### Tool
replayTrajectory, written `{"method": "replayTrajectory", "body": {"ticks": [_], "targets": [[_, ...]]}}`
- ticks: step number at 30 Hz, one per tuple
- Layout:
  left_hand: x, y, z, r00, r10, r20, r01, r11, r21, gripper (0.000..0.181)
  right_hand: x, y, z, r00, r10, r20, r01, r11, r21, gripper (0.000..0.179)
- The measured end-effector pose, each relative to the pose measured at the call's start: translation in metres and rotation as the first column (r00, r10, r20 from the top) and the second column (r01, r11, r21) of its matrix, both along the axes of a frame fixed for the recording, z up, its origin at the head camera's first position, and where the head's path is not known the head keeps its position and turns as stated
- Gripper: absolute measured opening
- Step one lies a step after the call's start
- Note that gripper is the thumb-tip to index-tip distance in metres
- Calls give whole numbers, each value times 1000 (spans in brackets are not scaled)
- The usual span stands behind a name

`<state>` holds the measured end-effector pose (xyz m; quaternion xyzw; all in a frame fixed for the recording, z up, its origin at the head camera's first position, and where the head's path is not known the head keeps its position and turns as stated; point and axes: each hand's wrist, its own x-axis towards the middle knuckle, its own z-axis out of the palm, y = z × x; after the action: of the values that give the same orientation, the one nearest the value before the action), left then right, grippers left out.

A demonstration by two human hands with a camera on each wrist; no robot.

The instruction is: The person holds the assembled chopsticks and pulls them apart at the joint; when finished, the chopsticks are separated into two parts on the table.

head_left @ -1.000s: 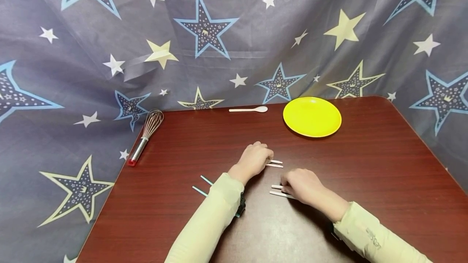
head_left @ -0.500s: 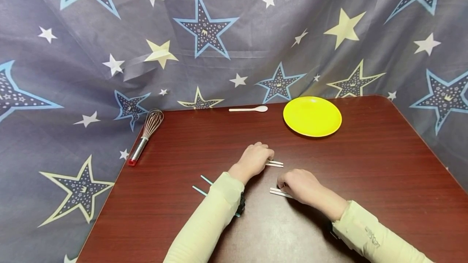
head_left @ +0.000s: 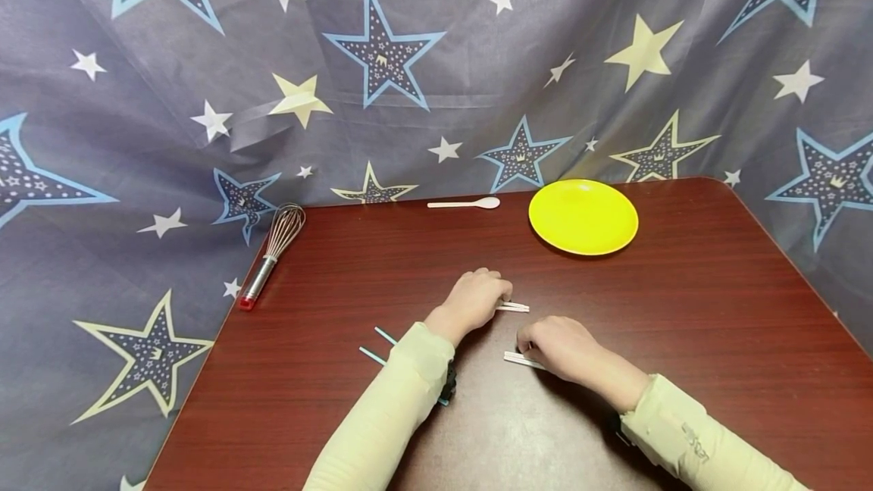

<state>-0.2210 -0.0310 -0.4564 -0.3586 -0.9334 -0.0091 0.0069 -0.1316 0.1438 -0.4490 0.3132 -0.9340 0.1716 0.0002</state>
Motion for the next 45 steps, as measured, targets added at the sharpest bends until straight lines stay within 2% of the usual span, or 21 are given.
{"method": "replayTrajectory", "body": {"ticks": [7,15,19,23,29,35,41,45], "targets": [[1,-8,2,1000,7,28,-8,1000,8,7,0,0,0,1000,2,13,-2,1000,-7,23],[2,-14,1,1000,9,22,-9,1000,1,10,1,1,1,1000,-9,29,9,1000,7,23],[3,-15,1,1000,13,28,-13,1000,4,6,2,1,1,1000,-7,27,6,1000,9,21],[3,-22,5,999,29,31,-30,999,22,6,2,2,1,1000,-3,19,3,1000,7,19],[6,-45,17,996,57,70,-64,993,96,8,5,5,4,1000,3,6,-3,1000,4,16],[12,-78,19,991,93,97,-108,980,165,8,8,9,8,1000,7,-23,-7,1000,-8,13],[26,-107,22,985,95,142,-123,971,205,5,8,14,8,996,13,-86,-17,999,-38,13],[36,-122,22,982,86,169,-121,970,211,3,8,18,7,995,2,-98,-7,999,-46,13]]}}
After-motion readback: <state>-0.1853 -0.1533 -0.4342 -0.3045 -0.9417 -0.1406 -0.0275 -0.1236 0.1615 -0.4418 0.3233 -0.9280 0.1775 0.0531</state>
